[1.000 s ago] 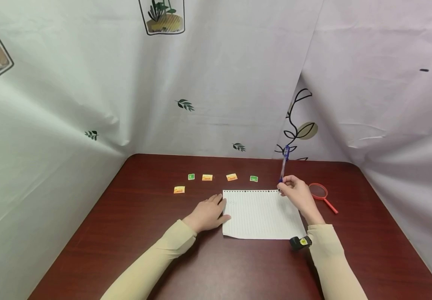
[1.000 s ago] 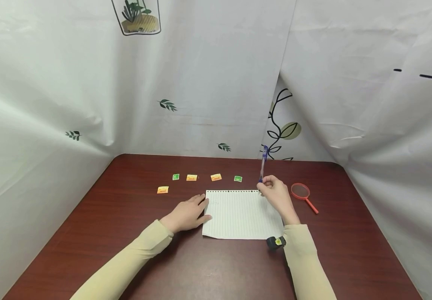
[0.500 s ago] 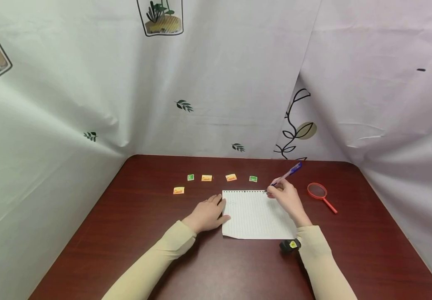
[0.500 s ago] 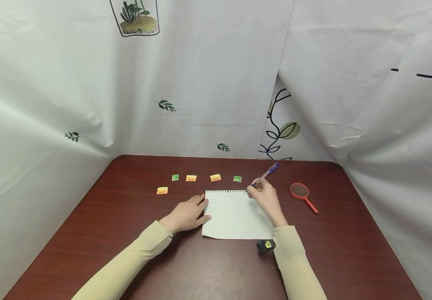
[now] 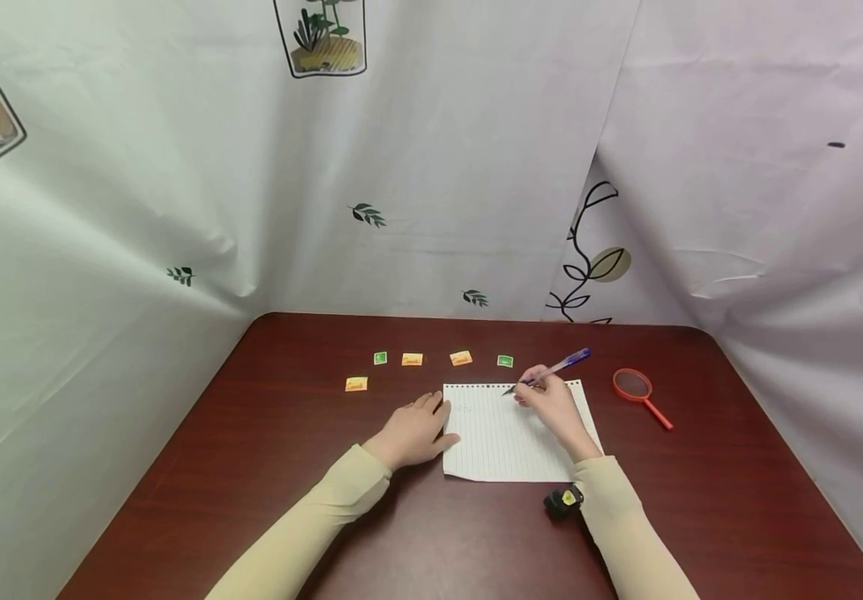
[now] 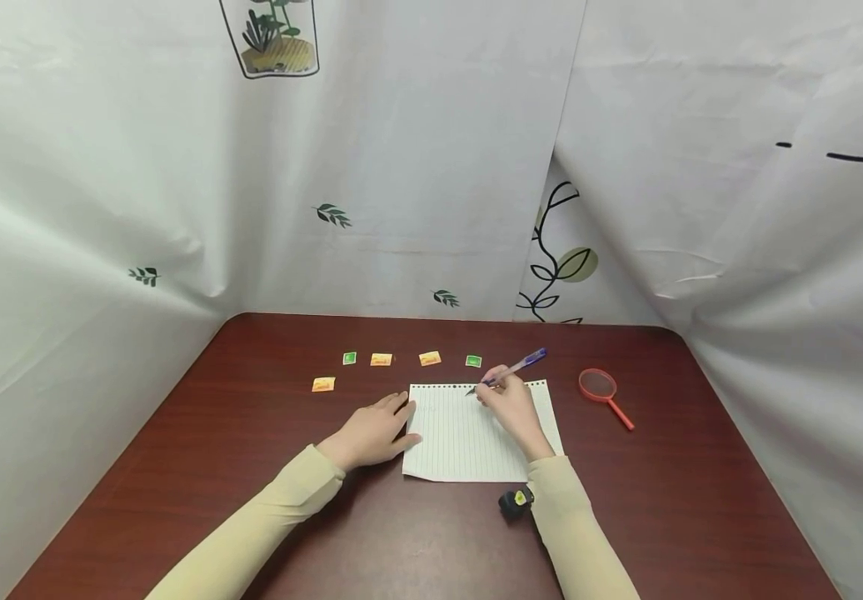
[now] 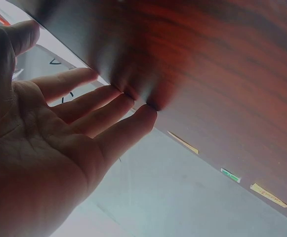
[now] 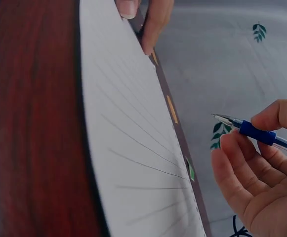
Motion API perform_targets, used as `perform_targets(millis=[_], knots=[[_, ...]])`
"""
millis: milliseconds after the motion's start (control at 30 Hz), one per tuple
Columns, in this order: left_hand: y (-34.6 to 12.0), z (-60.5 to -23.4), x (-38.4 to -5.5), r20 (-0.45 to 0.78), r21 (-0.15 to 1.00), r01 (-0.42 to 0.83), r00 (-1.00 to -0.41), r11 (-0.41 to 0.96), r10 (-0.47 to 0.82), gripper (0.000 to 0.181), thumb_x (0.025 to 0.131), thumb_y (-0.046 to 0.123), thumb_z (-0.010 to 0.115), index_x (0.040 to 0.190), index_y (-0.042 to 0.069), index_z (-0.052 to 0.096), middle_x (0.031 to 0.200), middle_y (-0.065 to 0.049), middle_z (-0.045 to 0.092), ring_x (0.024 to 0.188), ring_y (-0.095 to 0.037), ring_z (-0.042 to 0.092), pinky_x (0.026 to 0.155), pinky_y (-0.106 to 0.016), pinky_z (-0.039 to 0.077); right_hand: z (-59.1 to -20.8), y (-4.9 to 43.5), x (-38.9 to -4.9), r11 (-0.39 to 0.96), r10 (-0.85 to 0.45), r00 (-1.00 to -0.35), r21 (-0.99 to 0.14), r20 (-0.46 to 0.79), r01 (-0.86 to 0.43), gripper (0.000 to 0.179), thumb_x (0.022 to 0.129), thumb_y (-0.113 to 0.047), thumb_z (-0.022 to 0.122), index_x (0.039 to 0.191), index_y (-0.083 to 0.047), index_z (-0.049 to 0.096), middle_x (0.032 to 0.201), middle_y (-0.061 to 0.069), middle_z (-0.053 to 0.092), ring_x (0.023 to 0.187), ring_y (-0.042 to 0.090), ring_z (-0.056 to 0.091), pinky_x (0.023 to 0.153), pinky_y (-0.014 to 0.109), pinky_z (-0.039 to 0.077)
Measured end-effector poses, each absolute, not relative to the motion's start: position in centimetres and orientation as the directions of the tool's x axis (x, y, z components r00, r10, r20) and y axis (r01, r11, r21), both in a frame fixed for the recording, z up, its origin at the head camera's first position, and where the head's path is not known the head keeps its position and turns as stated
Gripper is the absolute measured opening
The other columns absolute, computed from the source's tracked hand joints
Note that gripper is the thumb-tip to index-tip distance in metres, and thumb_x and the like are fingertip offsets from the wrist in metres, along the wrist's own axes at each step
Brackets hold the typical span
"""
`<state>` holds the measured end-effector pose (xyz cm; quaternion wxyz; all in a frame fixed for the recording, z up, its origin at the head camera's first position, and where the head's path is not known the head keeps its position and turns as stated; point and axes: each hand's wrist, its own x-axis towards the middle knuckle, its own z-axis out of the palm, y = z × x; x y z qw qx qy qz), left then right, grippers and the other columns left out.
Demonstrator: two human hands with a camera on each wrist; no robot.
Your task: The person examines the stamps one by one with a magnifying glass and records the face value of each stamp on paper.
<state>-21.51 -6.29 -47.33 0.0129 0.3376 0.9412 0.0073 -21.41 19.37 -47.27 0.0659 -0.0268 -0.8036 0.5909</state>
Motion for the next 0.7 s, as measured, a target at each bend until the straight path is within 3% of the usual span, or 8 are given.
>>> perform_targets(millis=[200, 700], knots=[[-6.2, -47.6, -21.5, -0.029, 0.014, 0.63, -0.776, 0.777, 0.63, 0.065, 0.102, 0.049, 0.054, 0.145, 0.001, 0.052, 0.149, -0.022, 0.048, 0.138, -0.035, 0.046, 0.106, -0.047, 0.045, -48.1, 18.4, -21.8, 0.366, 0.093, -0.994, -0.93, 0.057, -0.02, 0.012, 0.087, -0.007, 0.067, 0.096, -0.004, 0.06, 0.091, 0.008, 0.069, 0.079, 0.012, 0.064, 0.07, 0.026, 0.051], [-6.0, -47.8, -21.7, -0.037, -0.005, 0.612, -0.791, 0.791, 0.611, 0.066, 0.101, 0.051, 0.053, 0.146, 0.004, 0.052, 0.15, -0.021, 0.048, 0.138, -0.034, 0.046, 0.105, -0.047, 0.046, -48.6, 17.0, -22.5, 0.457, 0.057, -0.996, -0.889, 0.066, -0.032, 0.012, 0.088, -0.009, 0.069, 0.099, -0.005, 0.065, 0.094, 0.008, 0.07, 0.082, 0.018, 0.061, 0.074, 0.032, 0.046]])
